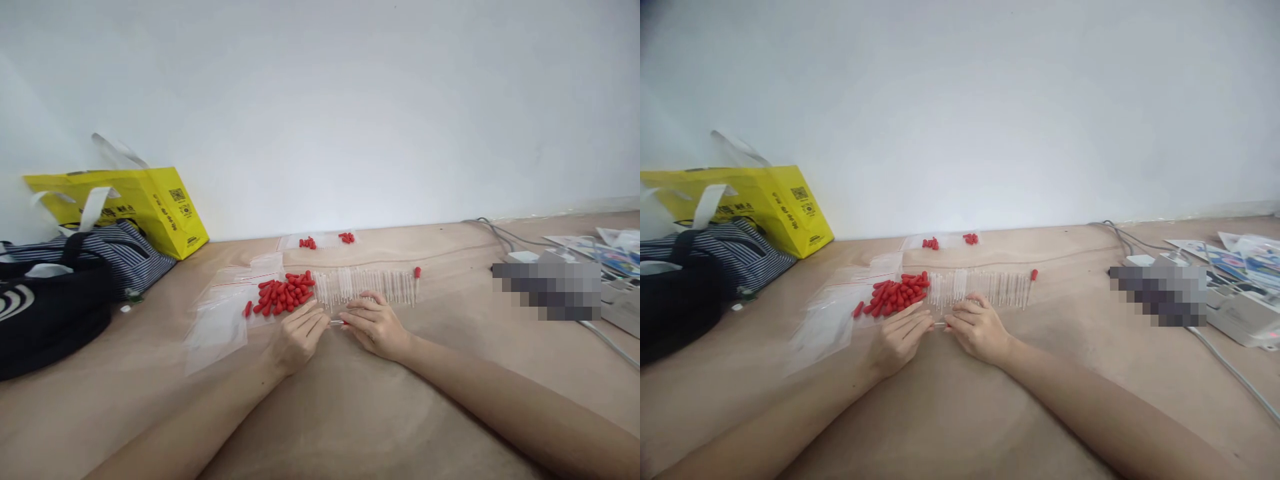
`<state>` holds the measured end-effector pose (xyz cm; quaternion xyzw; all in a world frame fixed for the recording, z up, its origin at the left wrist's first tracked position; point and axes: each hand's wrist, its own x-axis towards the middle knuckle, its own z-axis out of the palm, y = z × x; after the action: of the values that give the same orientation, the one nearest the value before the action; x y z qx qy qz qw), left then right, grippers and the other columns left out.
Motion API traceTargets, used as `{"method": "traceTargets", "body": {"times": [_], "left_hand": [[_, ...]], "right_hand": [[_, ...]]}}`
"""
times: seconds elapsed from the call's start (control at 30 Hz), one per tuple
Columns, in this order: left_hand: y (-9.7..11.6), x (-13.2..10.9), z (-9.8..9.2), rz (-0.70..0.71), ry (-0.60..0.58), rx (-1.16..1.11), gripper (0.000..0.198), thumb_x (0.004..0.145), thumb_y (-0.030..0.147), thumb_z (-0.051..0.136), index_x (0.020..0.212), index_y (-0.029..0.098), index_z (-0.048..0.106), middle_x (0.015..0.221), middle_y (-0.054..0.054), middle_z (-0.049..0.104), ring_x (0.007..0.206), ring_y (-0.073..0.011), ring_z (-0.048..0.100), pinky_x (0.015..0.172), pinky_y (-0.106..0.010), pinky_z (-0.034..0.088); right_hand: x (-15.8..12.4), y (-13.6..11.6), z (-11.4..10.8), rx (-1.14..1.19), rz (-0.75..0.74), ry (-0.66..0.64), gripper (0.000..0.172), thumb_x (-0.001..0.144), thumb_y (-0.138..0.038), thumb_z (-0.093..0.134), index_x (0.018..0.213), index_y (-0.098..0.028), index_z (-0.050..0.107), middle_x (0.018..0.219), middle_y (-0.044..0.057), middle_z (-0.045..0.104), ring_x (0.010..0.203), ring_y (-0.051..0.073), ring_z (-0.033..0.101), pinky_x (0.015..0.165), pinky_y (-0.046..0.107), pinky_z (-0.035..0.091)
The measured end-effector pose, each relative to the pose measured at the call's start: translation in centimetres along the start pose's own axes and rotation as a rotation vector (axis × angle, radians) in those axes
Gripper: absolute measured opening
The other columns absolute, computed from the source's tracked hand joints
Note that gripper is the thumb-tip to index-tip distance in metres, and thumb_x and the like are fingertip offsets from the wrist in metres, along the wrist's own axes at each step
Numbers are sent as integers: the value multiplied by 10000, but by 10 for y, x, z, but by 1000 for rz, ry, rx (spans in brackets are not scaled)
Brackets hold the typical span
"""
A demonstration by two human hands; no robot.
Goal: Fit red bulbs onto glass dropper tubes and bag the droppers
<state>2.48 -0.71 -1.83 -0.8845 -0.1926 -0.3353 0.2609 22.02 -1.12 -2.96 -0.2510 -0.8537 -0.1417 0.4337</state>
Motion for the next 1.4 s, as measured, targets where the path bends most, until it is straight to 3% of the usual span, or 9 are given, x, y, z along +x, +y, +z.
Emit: {"method": "traceTargets", "body": {"times": [0.53, 0.67, 0.93, 1.13, 1.4], "left_hand": [[3, 4, -2, -37, 21, -55, 183, 817, 67, 403, 775, 104, 577, 700, -35, 656, 687, -121, 629, 832, -326, 505], [0, 2, -3, -3, 19, -18, 145, 818, 87, 435, 830, 101, 579, 765, -49, 675, 766, -142, 635, 820, -335, 507], [-7, 1, -2, -38, -10, -6, 129, 821, 136, 471, 887, 142, 582, 808, -33, 683, 864, -170, 621, 946, -447, 378], [-1, 3, -4, -114, -55, -90, 160, 825, 109, 450, 739, 158, 576, 663, 6, 660, 809, -141, 630, 974, -447, 329], [2, 1, -3, -150, -34, -148, 141, 809, 100, 459, 731, 150, 565, 645, 7, 644, 755, -129, 632, 996, -447, 296]], "right_hand": [[1, -5, 5, 69, 115, -93, 163, 816, -192, 447, 890, -197, 593, 781, 26, 665, 855, 128, 574, 843, 332, 326], [0, 0, 2, 44, 122, -105, 159, 813, -249, 477, 904, -202, 598, 800, 30, 669, 872, 149, 560, 834, 347, 322], [-3, 6, -7, -16, 139, -150, 153, 815, -262, 475, 868, -223, 612, 740, 12, 662, 872, 162, 529, 848, 370, 286], [-2, 3, -6, 3, 151, -168, 168, 817, -263, 457, 828, -210, 616, 702, 20, 644, 837, 161, 522, 839, 372, 278], [-1, 4, -2, 43, 159, -173, 172, 816, -280, 456, 789, -207, 610, 665, 12, 628, 818, 154, 522, 844, 384, 247]]}}
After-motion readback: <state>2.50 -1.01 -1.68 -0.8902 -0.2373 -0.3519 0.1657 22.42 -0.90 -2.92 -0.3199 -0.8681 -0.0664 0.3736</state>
